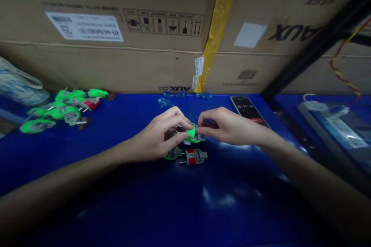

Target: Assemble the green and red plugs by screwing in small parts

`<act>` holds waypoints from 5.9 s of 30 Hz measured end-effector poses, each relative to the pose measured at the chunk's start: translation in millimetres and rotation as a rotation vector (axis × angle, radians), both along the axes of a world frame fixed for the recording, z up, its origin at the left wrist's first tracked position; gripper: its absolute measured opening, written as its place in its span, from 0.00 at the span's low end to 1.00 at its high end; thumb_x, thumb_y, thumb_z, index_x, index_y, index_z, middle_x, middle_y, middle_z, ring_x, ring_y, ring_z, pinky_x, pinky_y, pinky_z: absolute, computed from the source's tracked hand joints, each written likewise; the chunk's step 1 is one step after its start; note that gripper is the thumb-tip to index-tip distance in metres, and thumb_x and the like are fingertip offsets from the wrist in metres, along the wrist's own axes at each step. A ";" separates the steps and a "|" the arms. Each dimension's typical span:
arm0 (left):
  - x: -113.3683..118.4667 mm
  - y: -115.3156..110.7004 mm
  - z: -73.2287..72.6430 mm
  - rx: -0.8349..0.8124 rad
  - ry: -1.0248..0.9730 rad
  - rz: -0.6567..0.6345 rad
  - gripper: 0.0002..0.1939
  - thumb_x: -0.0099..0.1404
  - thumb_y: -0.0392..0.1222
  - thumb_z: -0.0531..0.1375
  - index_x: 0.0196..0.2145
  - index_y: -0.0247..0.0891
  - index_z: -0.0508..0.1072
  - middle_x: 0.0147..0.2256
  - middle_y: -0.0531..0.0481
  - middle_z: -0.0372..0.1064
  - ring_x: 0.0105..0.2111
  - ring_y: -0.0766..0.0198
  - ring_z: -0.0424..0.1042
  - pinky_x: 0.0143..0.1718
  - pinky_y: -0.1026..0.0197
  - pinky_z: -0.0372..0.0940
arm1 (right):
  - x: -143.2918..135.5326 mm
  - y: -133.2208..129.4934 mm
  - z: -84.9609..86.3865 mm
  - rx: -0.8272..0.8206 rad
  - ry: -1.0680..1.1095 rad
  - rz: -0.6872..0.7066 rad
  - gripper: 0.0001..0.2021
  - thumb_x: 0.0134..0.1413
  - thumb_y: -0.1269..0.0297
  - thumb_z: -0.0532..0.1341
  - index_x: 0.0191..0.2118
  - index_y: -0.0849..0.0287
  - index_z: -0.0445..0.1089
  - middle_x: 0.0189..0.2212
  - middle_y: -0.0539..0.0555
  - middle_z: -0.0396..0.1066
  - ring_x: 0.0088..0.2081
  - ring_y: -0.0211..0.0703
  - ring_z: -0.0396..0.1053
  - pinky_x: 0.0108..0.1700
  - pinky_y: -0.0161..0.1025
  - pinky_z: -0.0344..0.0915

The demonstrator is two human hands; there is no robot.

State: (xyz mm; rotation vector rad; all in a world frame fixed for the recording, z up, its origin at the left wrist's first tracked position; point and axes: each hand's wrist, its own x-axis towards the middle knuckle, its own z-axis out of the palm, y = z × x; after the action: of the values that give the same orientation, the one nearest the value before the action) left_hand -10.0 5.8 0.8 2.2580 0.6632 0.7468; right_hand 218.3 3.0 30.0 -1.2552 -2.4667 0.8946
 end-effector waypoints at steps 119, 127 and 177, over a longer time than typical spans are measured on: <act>-2.4 5.3 -6.3 0.120 0.206 -0.098 0.04 0.68 0.38 0.59 0.39 0.37 0.72 0.42 0.47 0.66 0.42 0.63 0.69 0.44 0.63 0.63 | 17.9 18.7 -15.2 0.207 -0.372 0.174 0.08 0.56 0.75 0.58 0.34 0.62 0.75 0.34 0.56 0.75 0.35 0.41 0.70 0.39 0.35 0.62; -1.0 5.2 -4.6 0.124 0.230 -0.111 0.04 0.68 0.37 0.58 0.39 0.36 0.72 0.41 0.47 0.66 0.41 0.63 0.68 0.44 0.62 0.63 | 14.6 20.6 -22.2 0.206 -0.394 0.181 0.09 0.57 0.75 0.57 0.35 0.63 0.76 0.35 0.57 0.73 0.36 0.41 0.69 0.39 0.36 0.61; 0.5 7.6 -11.2 0.226 0.261 -0.149 0.04 0.68 0.36 0.59 0.38 0.36 0.74 0.38 0.48 0.68 0.40 0.62 0.67 0.42 0.63 0.60 | 11.6 -1.9 17.8 0.212 0.210 0.147 0.09 0.62 0.63 0.59 0.34 0.62 0.72 0.32 0.52 0.72 0.33 0.36 0.68 0.36 0.33 0.63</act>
State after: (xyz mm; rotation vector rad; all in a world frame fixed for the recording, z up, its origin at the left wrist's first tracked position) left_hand -9.5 13.4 -10.5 2.6094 0.5435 0.4781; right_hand 229.8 1.1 47.8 -0.8741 -2.4326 0.7325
